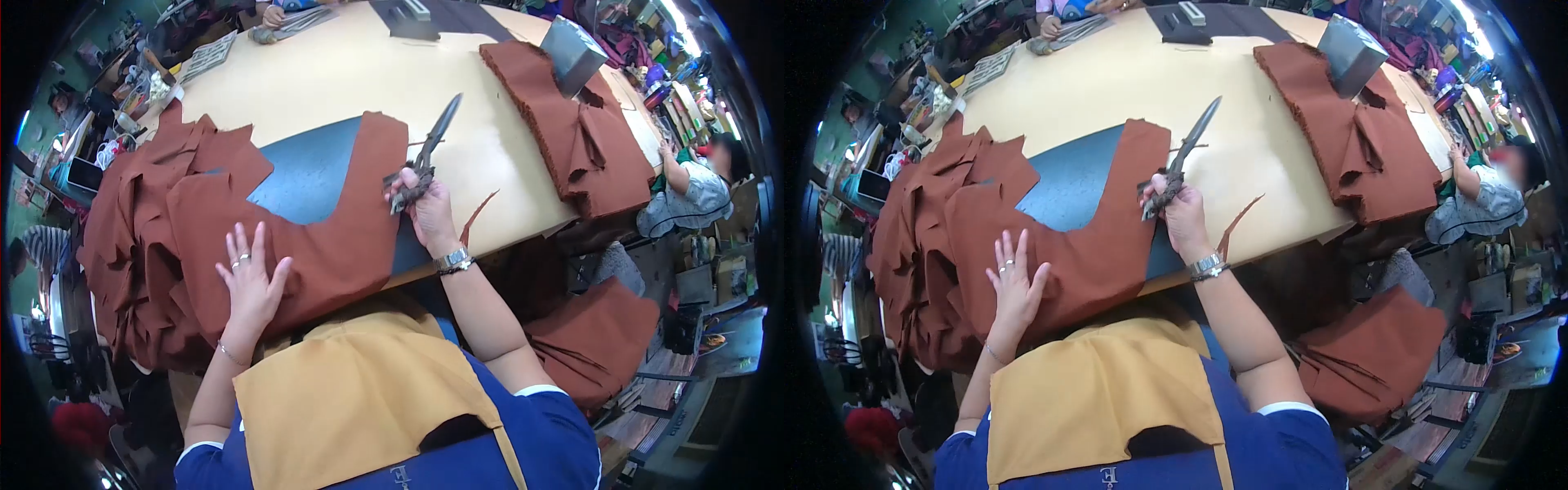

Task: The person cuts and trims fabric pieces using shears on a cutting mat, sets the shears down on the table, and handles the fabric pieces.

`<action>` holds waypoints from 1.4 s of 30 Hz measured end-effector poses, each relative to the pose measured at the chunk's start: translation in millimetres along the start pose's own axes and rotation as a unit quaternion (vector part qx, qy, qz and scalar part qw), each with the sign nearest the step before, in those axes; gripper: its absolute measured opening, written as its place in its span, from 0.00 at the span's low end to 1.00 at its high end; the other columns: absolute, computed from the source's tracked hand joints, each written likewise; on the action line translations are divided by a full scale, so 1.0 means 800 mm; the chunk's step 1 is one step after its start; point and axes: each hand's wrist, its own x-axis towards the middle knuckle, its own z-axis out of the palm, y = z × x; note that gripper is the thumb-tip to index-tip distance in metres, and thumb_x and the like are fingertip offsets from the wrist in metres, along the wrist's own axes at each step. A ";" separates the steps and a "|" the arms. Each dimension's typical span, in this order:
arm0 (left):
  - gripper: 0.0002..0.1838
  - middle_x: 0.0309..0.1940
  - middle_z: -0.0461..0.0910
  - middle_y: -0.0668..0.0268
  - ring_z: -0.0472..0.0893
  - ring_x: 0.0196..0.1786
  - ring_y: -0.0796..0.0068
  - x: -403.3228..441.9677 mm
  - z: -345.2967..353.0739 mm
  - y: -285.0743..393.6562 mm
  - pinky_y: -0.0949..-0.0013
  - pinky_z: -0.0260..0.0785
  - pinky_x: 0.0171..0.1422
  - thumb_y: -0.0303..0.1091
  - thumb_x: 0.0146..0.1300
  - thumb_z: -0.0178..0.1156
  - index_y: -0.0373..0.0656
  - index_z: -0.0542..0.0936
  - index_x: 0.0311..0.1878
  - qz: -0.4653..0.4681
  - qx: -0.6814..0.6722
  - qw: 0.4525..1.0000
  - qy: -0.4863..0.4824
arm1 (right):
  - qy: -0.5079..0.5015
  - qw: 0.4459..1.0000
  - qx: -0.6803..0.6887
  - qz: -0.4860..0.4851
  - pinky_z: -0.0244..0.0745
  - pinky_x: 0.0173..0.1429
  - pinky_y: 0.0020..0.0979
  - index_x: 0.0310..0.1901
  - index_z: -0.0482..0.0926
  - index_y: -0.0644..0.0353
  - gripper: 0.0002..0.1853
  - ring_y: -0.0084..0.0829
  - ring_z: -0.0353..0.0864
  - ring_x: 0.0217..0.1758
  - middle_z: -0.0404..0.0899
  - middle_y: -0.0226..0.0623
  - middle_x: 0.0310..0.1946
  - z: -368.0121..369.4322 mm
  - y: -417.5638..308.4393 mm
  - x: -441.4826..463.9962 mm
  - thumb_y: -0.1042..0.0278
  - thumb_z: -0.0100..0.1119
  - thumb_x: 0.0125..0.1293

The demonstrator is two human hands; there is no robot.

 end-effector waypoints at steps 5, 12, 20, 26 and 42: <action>0.37 0.75 0.45 0.54 0.43 0.77 0.48 0.010 -0.001 -0.017 0.26 0.35 0.69 0.59 0.65 0.50 0.54 0.57 0.73 0.056 0.042 0.998 -0.011 | 0.019 0.996 0.006 -0.083 0.80 0.42 0.27 0.45 0.76 0.63 0.09 0.29 0.83 0.41 0.82 0.40 0.38 0.004 -0.004 -0.012 0.71 0.61 0.66; 0.34 0.76 0.48 0.64 0.45 0.78 0.57 0.132 -0.041 -0.125 0.34 0.31 0.74 0.55 0.63 0.54 0.61 0.60 0.72 0.200 0.154 0.965 -0.065 | -0.018 0.996 -0.031 -0.079 0.82 0.43 0.38 0.39 0.75 0.63 0.09 0.30 0.81 0.33 0.78 0.36 0.27 -0.020 -0.065 -0.073 0.66 0.61 0.66; 0.35 0.75 0.50 0.63 0.48 0.77 0.55 0.160 -0.065 -0.109 0.38 0.40 0.74 0.49 0.62 0.58 0.59 0.60 0.72 0.231 0.137 0.957 0.112 | -0.042 0.990 -0.083 0.103 0.82 0.35 0.35 0.37 0.75 0.64 0.22 0.28 0.81 0.27 0.77 0.36 0.24 -0.093 -0.084 -0.186 0.48 0.61 0.64; 0.29 0.74 0.53 0.60 0.50 0.76 0.54 0.136 0.018 0.099 0.41 0.42 0.75 0.53 0.67 0.52 0.56 0.65 0.69 0.314 -0.028 0.946 0.081 | -0.062 0.950 -0.162 0.261 0.75 0.28 0.24 0.32 0.76 0.63 0.15 0.25 0.79 0.22 0.77 0.33 0.20 -0.071 -0.088 -0.213 0.57 0.63 0.63; 0.21 0.73 0.55 0.61 0.51 0.76 0.53 0.109 0.035 0.092 0.44 0.40 0.76 0.43 0.72 0.44 0.59 0.70 0.66 0.316 -0.099 0.940 -0.087 | -0.101 0.939 -0.125 0.303 0.75 0.37 0.27 0.34 0.78 0.64 0.31 0.26 0.78 0.28 0.77 0.32 0.24 -0.087 -0.084 -0.229 0.34 0.58 0.59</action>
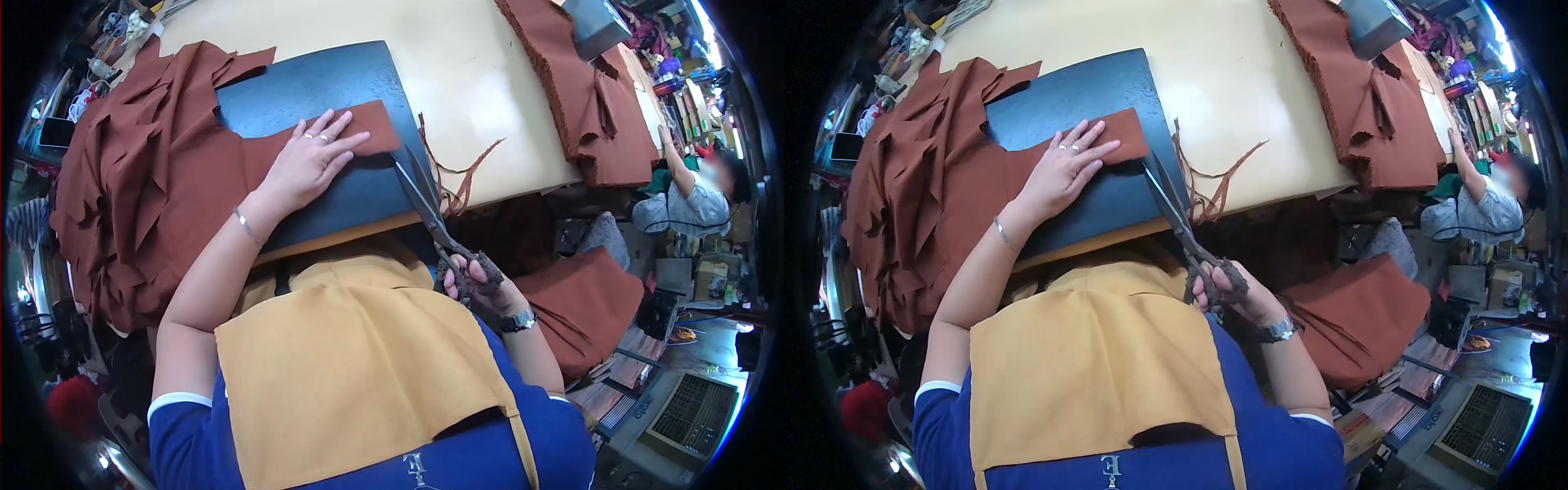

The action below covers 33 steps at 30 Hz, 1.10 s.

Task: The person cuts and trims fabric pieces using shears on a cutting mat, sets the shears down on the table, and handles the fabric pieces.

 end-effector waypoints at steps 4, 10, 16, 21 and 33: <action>0.25 0.74 0.52 0.60 0.50 0.76 0.53 -0.030 -0.007 0.016 0.42 0.41 0.75 0.52 0.68 0.48 0.61 0.68 0.68 0.024 0.065 0.997 -0.017 | -0.012 1.000 0.009 0.007 0.74 0.37 0.25 0.34 0.78 0.64 0.30 0.24 0.78 0.28 0.77 0.31 0.24 0.005 0.001 0.014 0.36 0.59 0.60; 0.32 0.74 0.52 0.58 0.50 0.76 0.51 -0.040 -0.008 0.019 0.41 0.42 0.75 0.61 0.63 0.50 0.61 0.67 0.69 0.035 0.076 0.996 -0.017 | 0.029 0.998 -0.056 0.010 0.72 0.34 0.23 0.33 0.77 0.61 0.19 0.22 0.76 0.25 0.76 0.30 0.22 0.020 -0.012 0.020 0.50 0.60 0.65; 0.33 0.75 0.51 0.59 0.50 0.76 0.52 -0.040 -0.008 0.020 0.41 0.42 0.75 0.61 0.63 0.50 0.61 0.65 0.69 0.035 0.083 0.996 -0.018 | 0.038 0.996 -0.083 0.010 0.69 0.31 0.22 0.32 0.76 0.61 0.16 0.20 0.75 0.24 0.76 0.29 0.22 0.029 -0.014 0.029 0.54 0.59 0.65; 0.33 0.75 0.51 0.60 0.50 0.76 0.54 -0.040 -0.008 0.019 0.42 0.42 0.75 0.61 0.63 0.50 0.60 0.64 0.70 0.031 0.078 0.996 -0.013 | 0.019 0.999 -0.048 0.012 0.69 0.30 0.21 0.33 0.76 0.61 0.15 0.19 0.75 0.24 0.76 0.28 0.22 0.028 -0.014 0.028 0.56 0.58 0.66; 0.33 0.75 0.51 0.60 0.50 0.76 0.54 -0.041 -0.005 0.018 0.41 0.41 0.75 0.61 0.63 0.51 0.60 0.65 0.70 0.036 0.074 0.997 -0.008 | 0.041 0.997 -0.057 0.028 0.72 0.31 0.21 0.36 0.76 0.61 0.13 0.17 0.76 0.24 0.76 0.27 0.24 0.035 -0.016 0.030 0.59 0.61 0.66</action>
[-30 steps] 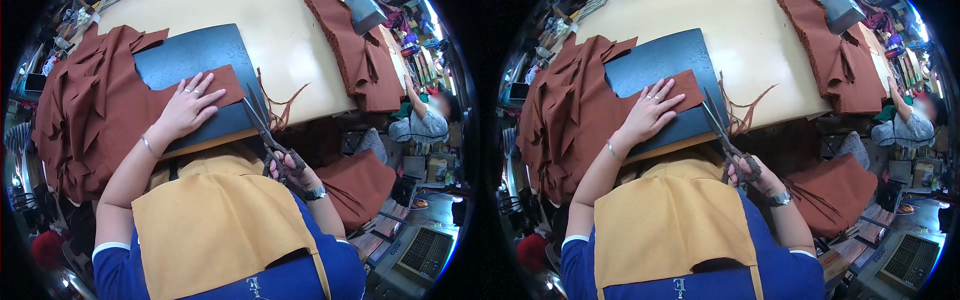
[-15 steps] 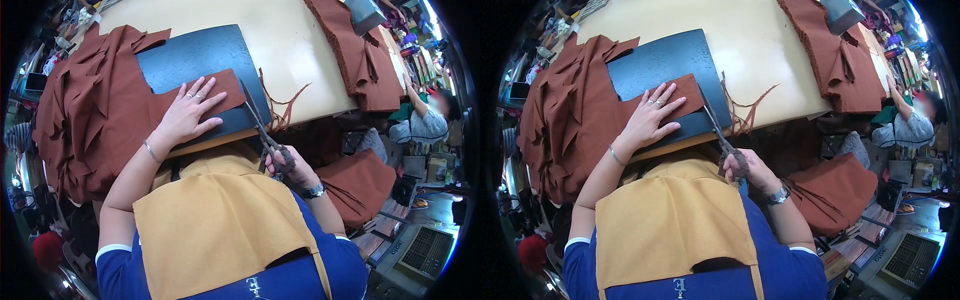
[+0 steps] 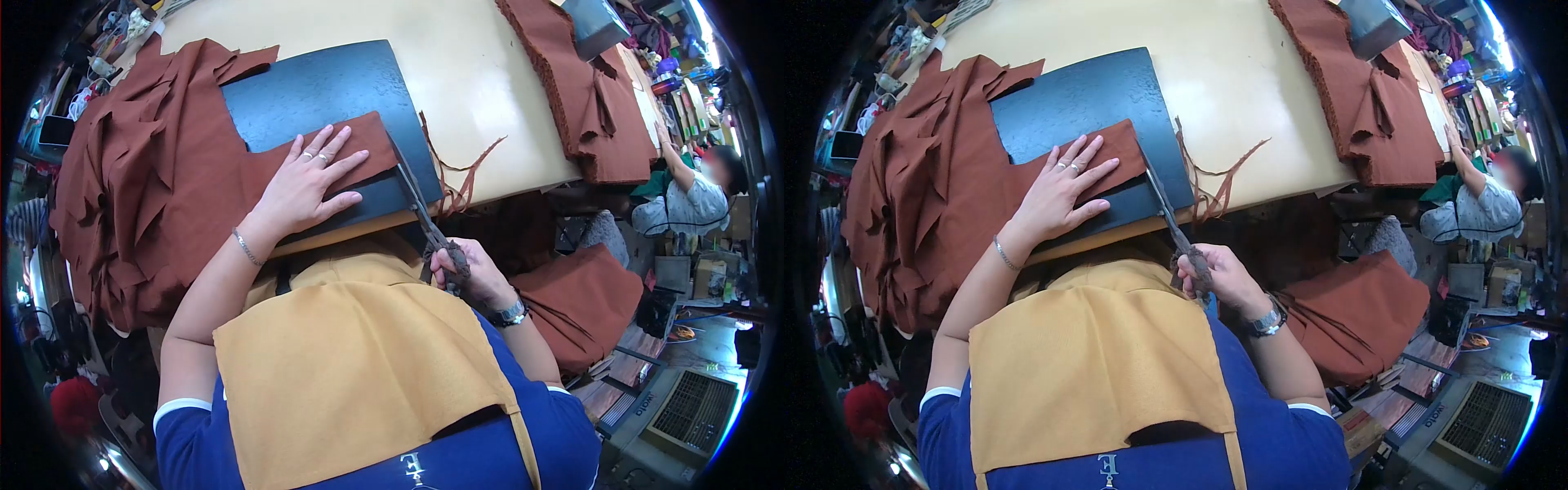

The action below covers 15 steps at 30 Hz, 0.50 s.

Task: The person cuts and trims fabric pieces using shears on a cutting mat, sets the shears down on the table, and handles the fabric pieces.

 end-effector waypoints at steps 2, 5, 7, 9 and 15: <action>0.33 0.75 0.51 0.60 0.50 0.76 0.53 0.000 0.001 -0.001 0.41 0.41 0.75 0.61 0.63 0.50 0.59 0.65 0.70 0.001 0.001 1.000 0.001 | 0.008 1.000 -0.005 0.016 0.72 0.30 0.21 0.36 0.76 0.61 0.13 0.18 0.76 0.24 0.76 0.28 0.23 -0.001 0.002 -0.006 0.59 0.61 0.66; 0.34 0.75 0.51 0.59 0.50 0.76 0.53 0.000 0.001 -0.001 0.41 0.41 0.75 0.62 0.63 0.50 0.59 0.64 0.70 0.002 0.005 1.000 0.000 | 0.019 0.999 -0.028 0.006 0.71 0.30 0.21 0.34 0.76 0.61 0.13 0.19 0.76 0.23 0.76 0.28 0.21 -0.001 0.001 -0.013 0.58 0.60 0.66; 0.35 0.75 0.51 0.59 0.50 0.76 0.52 -0.001 0.001 0.001 0.40 0.41 0.75 0.63 0.63 0.49 0.59 0.64 0.70 0.004 0.010 1.000 -0.002 | 0.011 1.000 -0.016 0.004 0.71 0.30 0.22 0.33 0.76 0.60 0.14 0.20 0.76 0.23 0.76 0.29 0.21 -0.002 0.000 -0.012 0.56 0.59 0.67; 0.36 0.75 0.51 0.58 0.50 0.76 0.52 -0.001 0.000 0.004 0.40 0.41 0.75 0.65 0.62 0.49 0.58 0.64 0.70 0.008 0.008 1.000 -0.009 | 0.009 1.000 -0.012 -0.001 0.71 0.30 0.22 0.32 0.76 0.60 0.15 0.20 0.76 0.23 0.76 0.29 0.21 -0.003 -0.001 -0.008 0.56 0.58 0.67; 0.38 0.75 0.50 0.58 0.50 0.76 0.52 -0.002 -0.002 0.006 0.40 0.40 0.75 0.66 0.62 0.48 0.57 0.64 0.70 0.013 0.008 1.000 -0.016 | -0.001 1.000 -0.014 -0.015 0.71 0.29 0.22 0.32 0.75 0.60 0.15 0.20 0.76 0.23 0.76 0.29 0.21 -0.006 0.001 0.005 0.55 0.58 0.67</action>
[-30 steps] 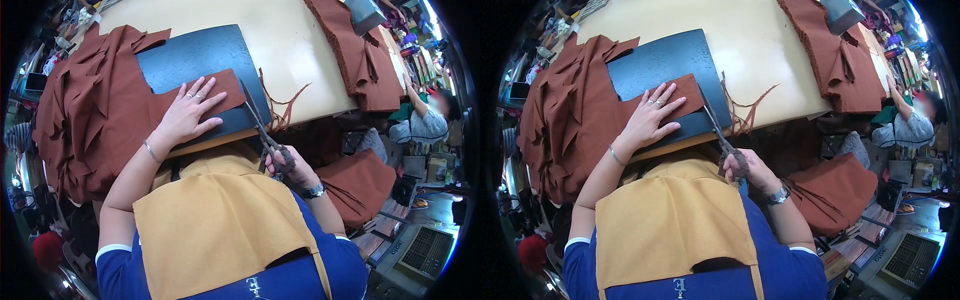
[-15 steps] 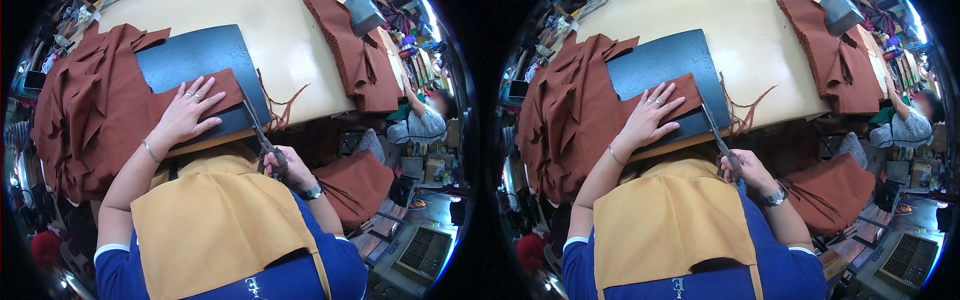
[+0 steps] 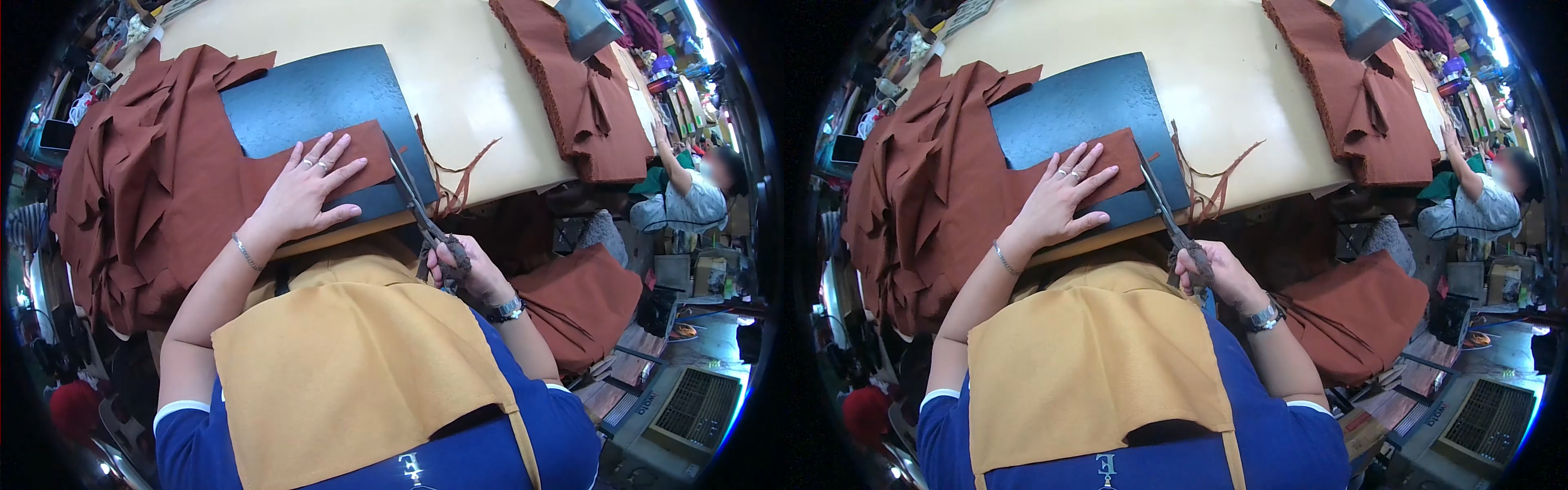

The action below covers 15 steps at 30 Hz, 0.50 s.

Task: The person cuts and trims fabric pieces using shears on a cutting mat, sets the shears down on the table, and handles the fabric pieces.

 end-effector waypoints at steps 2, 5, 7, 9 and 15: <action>0.38 0.75 0.50 0.58 0.49 0.76 0.52 0.000 0.000 0.001 0.40 0.40 0.75 0.67 0.61 0.48 0.58 0.63 0.70 0.002 -0.001 1.000 -0.001 | -0.002 1.000 0.000 0.000 0.70 0.29 0.22 0.32 0.75 0.60 0.15 0.20 0.76 0.23 0.76 0.29 0.21 0.001 -0.001 0.002 0.55 0.58 0.67; 0.38 0.75 0.50 0.59 0.49 0.76 0.52 0.000 -0.002 0.001 0.40 0.39 0.75 0.67 0.61 0.49 0.58 0.63 0.71 0.004 -0.004 1.000 -0.006 | 0.011 1.000 0.011 -0.010 0.70 0.28 0.21 0.33 0.76 0.60 0.15 0.19 0.76 0.22 0.77 0.28 0.21 0.009 -0.007 0.003 0.56 0.59 0.67; 0.38 0.75 0.50 0.59 0.49 0.76 0.53 0.001 -0.002 0.001 0.40 0.39 0.75 0.67 0.61 0.48 0.58 0.63 0.71 0.003 -0.007 1.000 -0.010 | 0.004 1.000 0.000 0.001 0.70 0.28 0.21 0.34 0.76 0.60 0.14 0.19 0.76 0.22 0.77 0.28 0.21 0.006 -0.004 0.004 0.56 0.59 0.67; 0.38 0.75 0.51 0.59 0.49 0.76 0.53 0.001 0.000 0.000 0.40 0.39 0.75 0.67 0.61 0.48 0.57 0.63 0.71 0.003 -0.005 1.000 -0.007 | 0.004 1.000 -0.015 0.010 0.70 0.27 0.21 0.34 0.76 0.60 0.14 0.19 0.76 0.22 0.76 0.27 0.21 0.003 -0.004 0.002 0.56 0.60 0.66; 0.38 0.75 0.51 0.59 0.48 0.76 0.53 0.000 0.001 0.000 0.40 0.39 0.75 0.67 0.61 0.48 0.57 0.64 0.70 0.002 -0.008 1.000 -0.003 | 0.008 1.000 -0.023 0.008 0.70 0.27 0.21 0.33 0.76 0.60 0.14 0.19 0.76 0.21 0.76 0.28 0.20 0.003 -0.002 -0.010 0.56 0.60 0.66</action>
